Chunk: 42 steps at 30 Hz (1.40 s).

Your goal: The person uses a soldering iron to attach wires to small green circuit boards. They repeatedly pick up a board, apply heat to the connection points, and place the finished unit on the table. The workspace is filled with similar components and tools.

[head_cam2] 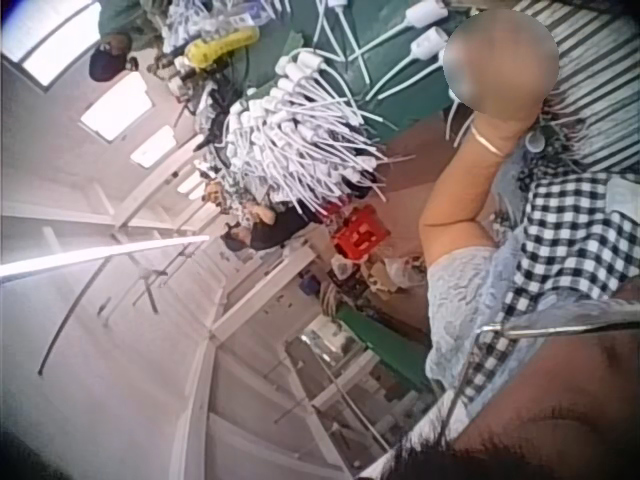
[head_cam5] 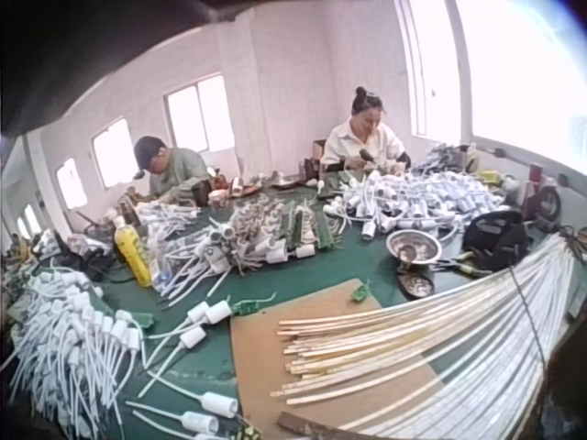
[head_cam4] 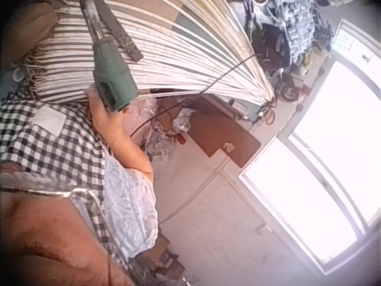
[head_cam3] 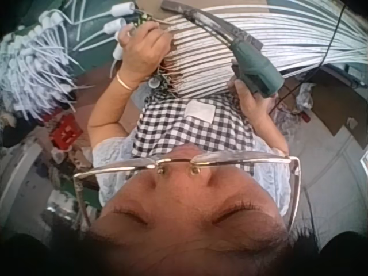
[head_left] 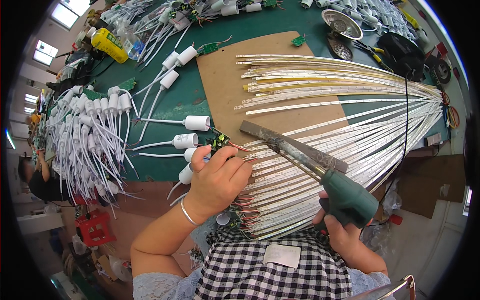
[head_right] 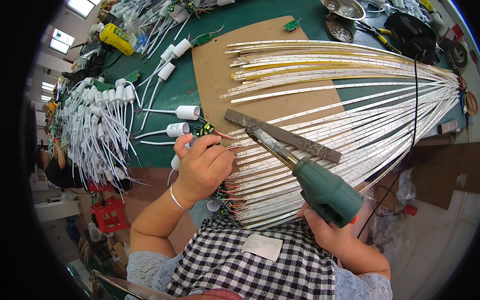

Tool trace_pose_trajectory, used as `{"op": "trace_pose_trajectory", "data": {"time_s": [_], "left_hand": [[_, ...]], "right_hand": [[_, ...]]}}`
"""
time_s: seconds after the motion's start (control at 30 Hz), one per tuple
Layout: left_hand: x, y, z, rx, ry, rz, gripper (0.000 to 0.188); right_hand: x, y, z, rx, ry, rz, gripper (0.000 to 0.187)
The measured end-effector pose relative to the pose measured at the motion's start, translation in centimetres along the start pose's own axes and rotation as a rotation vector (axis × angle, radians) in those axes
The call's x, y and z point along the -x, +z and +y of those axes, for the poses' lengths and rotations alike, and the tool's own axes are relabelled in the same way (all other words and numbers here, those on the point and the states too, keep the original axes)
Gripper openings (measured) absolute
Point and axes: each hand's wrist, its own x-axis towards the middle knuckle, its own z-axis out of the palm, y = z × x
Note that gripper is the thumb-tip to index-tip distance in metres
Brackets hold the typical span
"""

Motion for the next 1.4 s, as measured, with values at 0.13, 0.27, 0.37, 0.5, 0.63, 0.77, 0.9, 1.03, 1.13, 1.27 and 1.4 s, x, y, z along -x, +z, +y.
{"op": "trace_pose_trajectory", "data": {"time_s": [0.13, 0.27, 0.37, 0.5, 0.63, 0.77, 0.9, 1.03, 1.13, 1.27, 1.4], "left_hand": [[-0.1, -0.2, 0.2, 0.082, -0.054, -0.036, 0.014], [-0.6, -0.8, -0.2, 0.231, -0.108, -0.117, 0.015], [-0.7, -1.0, -0.4, 0.295, -0.118, -0.153, 0.014], [-0.7, -1.0, -0.2, 0.333, -0.146, -0.148, 0.014], [-0.4, -0.6, -0.2, 0.346, -0.174, -0.108, 0.014], [-0.5, -0.4, 0.0, 0.328, -0.196, -0.093, 0.014], [-0.6, -0.2, 0.3, 0.258, -0.198, -0.083, 0.015], [-0.7, 0.0, 0.5, 0.179, -0.172, -0.065, 0.016], [-0.6, 0.0, 0.5, 0.169, -0.155, -0.066, 0.016], [-0.5, 0.1, 0.4, 0.172, -0.152, -0.060, 0.016], [-0.5, -0.1, 0.2, 0.172, -0.127, -0.085, 0.016]], "right_hand": [[0.0, -0.1, 0.0, -0.003, 0.002, 0.006, 0.056], [0.0, -0.1, 0.1, -0.003, 0.003, 0.012, 0.055], [0.2, -0.3, 0.3, 0.009, 0.008, 0.011, 0.057], [0.3, -0.5, 0.6, 0.016, -0.003, -0.006, 0.056], [0.4, -0.6, 0.7, 0.038, -0.007, -0.027, 0.055], [0.5, -0.8, 0.3, 0.104, 0.003, -0.063, 0.054], [0.9, -1.5, 1.1, 0.289, -0.033, -0.115, 0.044], [1.0, -0.5, 0.1, 0.313, 0.115, -0.029, 0.020], [0.7, -0.3, -0.1, 0.304, 0.117, -0.041, 0.022], [0.2, -0.1, -0.6, 0.325, 0.100, -0.045, 0.021], [0.3, 0.1, -0.8, 0.332, 0.110, -0.049, 0.021]]}}
